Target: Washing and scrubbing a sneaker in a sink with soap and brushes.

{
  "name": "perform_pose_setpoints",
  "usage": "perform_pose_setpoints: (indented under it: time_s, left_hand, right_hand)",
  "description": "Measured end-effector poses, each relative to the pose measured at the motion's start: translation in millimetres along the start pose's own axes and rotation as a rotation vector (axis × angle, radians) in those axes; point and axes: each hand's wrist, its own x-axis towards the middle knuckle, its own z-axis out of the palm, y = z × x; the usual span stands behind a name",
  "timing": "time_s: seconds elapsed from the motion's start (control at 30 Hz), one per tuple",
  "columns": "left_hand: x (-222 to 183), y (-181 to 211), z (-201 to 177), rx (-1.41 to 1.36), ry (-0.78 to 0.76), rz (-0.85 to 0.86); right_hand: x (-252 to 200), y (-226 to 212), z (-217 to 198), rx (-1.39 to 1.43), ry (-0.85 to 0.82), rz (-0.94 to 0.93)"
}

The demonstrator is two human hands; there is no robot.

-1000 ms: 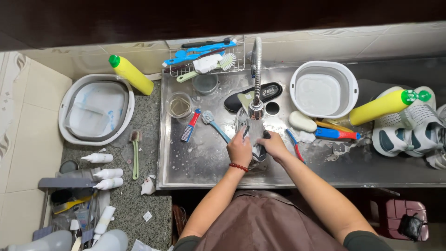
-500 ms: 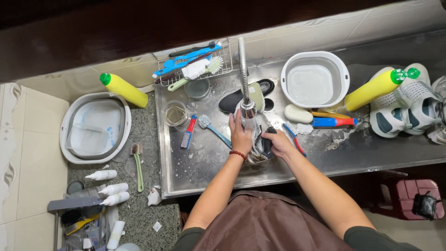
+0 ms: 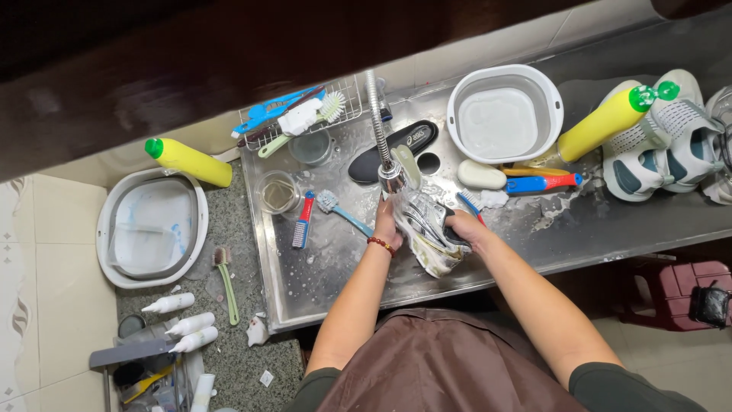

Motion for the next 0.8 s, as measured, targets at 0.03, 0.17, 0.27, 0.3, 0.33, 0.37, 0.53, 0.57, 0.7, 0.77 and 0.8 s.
perform_pose_setpoints:
  time_s: [0.03,0.17,0.27,0.3,0.33,0.37,0.53,0.57,0.7,0.77,0.8]
  left_hand:
    - [0.0,-0.8,3.1,0.002,-0.002,-0.003]
    - [-25.1,8.3,27.4,-0.102,0.078,0.109]
    - [-39.9,13.2,41.3,-0.091,0.101,0.222]
    - [-42.6,11.9,43.1,-0.090,0.110,0.283]
    - [-47.1,11.0,44.7,-0.091,0.112,0.280]
    - [-52.0,10.2,46.6,-0.085,0.109,0.250]
    - [-59.8,7.3,44.2,-0.041,0.050,0.113]
    - [-59.4,9.8,43.4,-0.013,0.036,0.076]
    - [-40.3,5.8,15.9,0.157,-0.058,0.035]
    - [-31.7,13.8,8.7,0.156,-0.067,0.025]
    - [-27.8,18.3,4.6,0.152,-0.075,0.016]
  right_hand:
    - [-8.6,-5.6,3.7,0.003,0.003,-0.001]
    - [-62.9,-27.5,24.0,0.225,0.128,0.042]
    - [-117.5,-53.0,55.6,0.451,0.170,-0.005]
    - [-136.5,-61.7,68.3,0.545,0.170,-0.058]
    - [-133.2,-51.2,63.4,0.545,0.173,-0.055]
    - [-130.4,-40.7,58.3,0.516,0.205,-0.136]
    - [-109.8,1.8,13.8,0.326,0.396,-0.375]
    - [-110.8,5.6,7.8,0.291,0.430,-0.420]
    - [-111.9,13.2,-3.5,0.222,0.478,-0.490]
    - [-109.9,13.7,-1.1,0.190,0.475,-0.511]
    - [-108.7,14.1,0.7,0.154,0.470,-0.532]
